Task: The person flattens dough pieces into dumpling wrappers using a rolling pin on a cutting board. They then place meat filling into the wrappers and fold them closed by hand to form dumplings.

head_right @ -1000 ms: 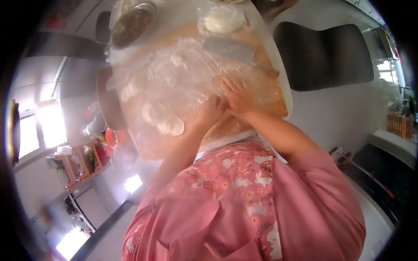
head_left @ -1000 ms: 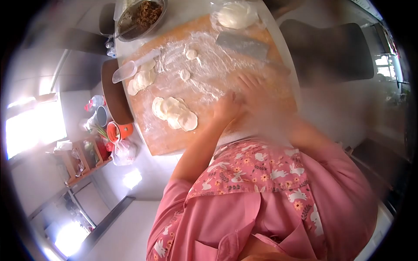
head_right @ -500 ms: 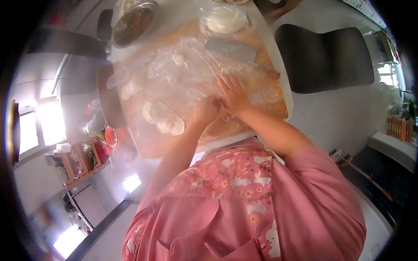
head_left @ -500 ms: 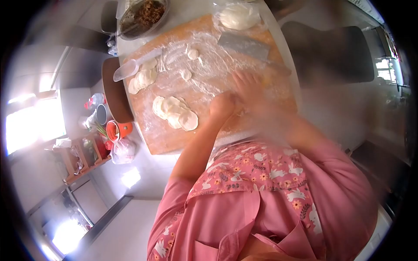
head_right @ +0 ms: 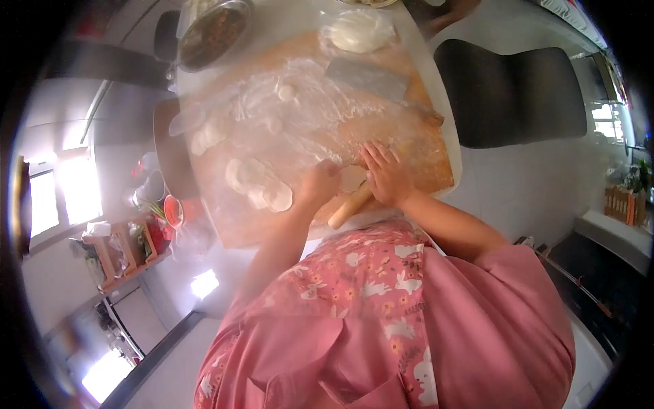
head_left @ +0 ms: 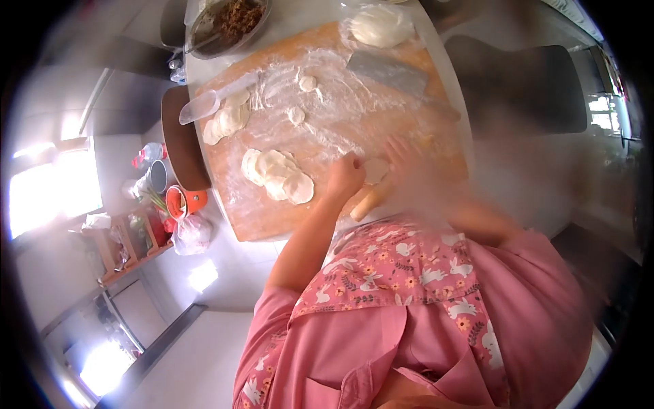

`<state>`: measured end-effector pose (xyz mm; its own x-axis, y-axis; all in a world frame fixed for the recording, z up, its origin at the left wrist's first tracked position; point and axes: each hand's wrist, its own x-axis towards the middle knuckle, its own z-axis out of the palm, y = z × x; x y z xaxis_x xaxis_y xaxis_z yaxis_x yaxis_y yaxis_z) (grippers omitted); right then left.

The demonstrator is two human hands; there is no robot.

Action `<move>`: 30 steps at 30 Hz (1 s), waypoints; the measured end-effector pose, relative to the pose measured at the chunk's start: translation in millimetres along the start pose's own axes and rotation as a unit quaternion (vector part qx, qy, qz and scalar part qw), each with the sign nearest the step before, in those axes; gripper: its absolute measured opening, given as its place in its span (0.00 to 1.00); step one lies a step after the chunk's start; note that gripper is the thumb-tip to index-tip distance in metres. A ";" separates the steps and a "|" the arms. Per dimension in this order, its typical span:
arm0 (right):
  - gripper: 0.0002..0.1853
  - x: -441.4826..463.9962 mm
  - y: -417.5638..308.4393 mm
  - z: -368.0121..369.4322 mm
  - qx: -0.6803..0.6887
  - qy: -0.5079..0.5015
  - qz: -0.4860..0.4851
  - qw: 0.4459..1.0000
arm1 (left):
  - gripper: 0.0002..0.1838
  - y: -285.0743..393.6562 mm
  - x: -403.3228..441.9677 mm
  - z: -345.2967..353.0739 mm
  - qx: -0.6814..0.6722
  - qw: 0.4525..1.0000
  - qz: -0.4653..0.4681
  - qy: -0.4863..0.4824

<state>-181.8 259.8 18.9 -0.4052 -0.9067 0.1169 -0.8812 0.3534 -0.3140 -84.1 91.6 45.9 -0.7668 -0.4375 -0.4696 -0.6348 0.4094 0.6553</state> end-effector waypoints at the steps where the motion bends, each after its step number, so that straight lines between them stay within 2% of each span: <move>1: 0.27 7.1 -4.2 -0.7 -0.019 -0.003 0.009 1.000 | 0.14 6.6 -7.3 -5.7 -0.041 0.997 -0.053 -0.045; 2: 0.27 17.7 -6.5 0.6 -0.039 -0.004 0.018 0.999 | 0.14 2.8 -4.0 0.3 -0.041 0.997 -0.053 -0.045; 3: 0.27 40.1 -7.8 6.2 -0.040 -0.003 0.016 0.999 | 0.13 -3.8 3.7 12.2 0.001 1.000 -0.008 0.020; 4: 0.26 68.4 -9.5 16.1 -0.016 0.014 0.055 0.998 | 0.12 -9.8 10.2 20.1 0.043 0.995 0.035 0.083; 6: 0.26 78.2 -8.1 31.1 0.006 0.029 0.094 0.995 | 0.13 -16.9 28.4 18.7 0.094 0.993 0.047 0.047; 8: 0.26 67.5 -1.3 40.5 -0.018 0.078 0.044 0.996 | 0.14 -25.4 29.9 15.1 0.144 0.988 0.059 0.009; 10: 0.27 18.8 -9.6 0.6 -0.021 0.067 -0.001 0.997 | 0.15 -31.0 22.1 9.6 0.009 0.999 0.037 0.026; 11: 0.27 -0.8 -3.5 6.2 -0.030 0.030 -0.008 0.999 | 0.15 -25.3 14.2 5.4 0.007 0.999 0.036 0.028; 13: 0.27 -1.3 -7.3 1.7 -0.036 -0.009 -0.016 0.999 | 0.14 -6.4 -4.9 -6.4 -0.112 0.988 -0.103 -0.033; 14: 0.27 12.4 -12.6 -4.7 -0.040 -0.007 -0.002 0.999 | 0.14 -7.9 -4.8 -3.1 -0.111 0.988 -0.103 -0.033; 16: 0.26 54.0 -20.5 -0.8 -0.046 -0.004 0.009 0.999 | 0.12 -15.7 1.4 9.1 0.043 0.995 0.029 0.083; 18: 0.27 94.3 -23.4 17.6 0.005 0.026 0.120 0.992 | 0.12 -24.1 18.6 13.2 0.090 0.992 0.044 0.079; 19: 0.27 89.8 -21.1 28.4 0.006 0.024 0.119 0.993 | 0.11 -23.9 21.7 11.7 0.137 0.986 0.060 0.076; 21: 0.27 80.3 -13.2 42.6 0.009 0.126 0.073 0.989 | 0.11 -20.3 11.3 6.3 0.106 0.990 0.049 0.080; 23: 0.25 20.5 -12.4 18.0 -0.014 0.061 -0.016 0.998 | 0.11 -27.9 -6.3 2.8 0.067 0.990 0.051 0.112; 24: 0.25 -3.6 -11.1 16.7 0.003 0.048 -0.009 0.999 | 0.11 -39.6 -18.4 0.3 0.058 0.986 0.063 0.140; 26: 0.25 -31.1 -7.3 13.6 0.022 0.034 -0.002 0.999 | 0.13 -64.0 -37.5 -33.2 0.264 0.962 -0.008 0.075; 28: 0.22 -37.9 -6.0 4.1 0.029 -0.018 -0.016 0.999 | 0.18 -83.6 -45.0 -65.6 0.368 0.914 -0.035 0.167; 30: 0.19 -31.3 -9.1 -9.3 0.026 -0.018 -0.034 0.999 | 0.24 -66.2 -27.8 -85.8 0.309 0.933 -0.017 0.184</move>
<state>-163.4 287.1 26.8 -0.3340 -0.9366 0.1058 -0.8923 0.2780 -0.3556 -12.6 8.0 66.4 -0.7337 -0.6566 -0.1749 -0.6780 0.7247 0.1234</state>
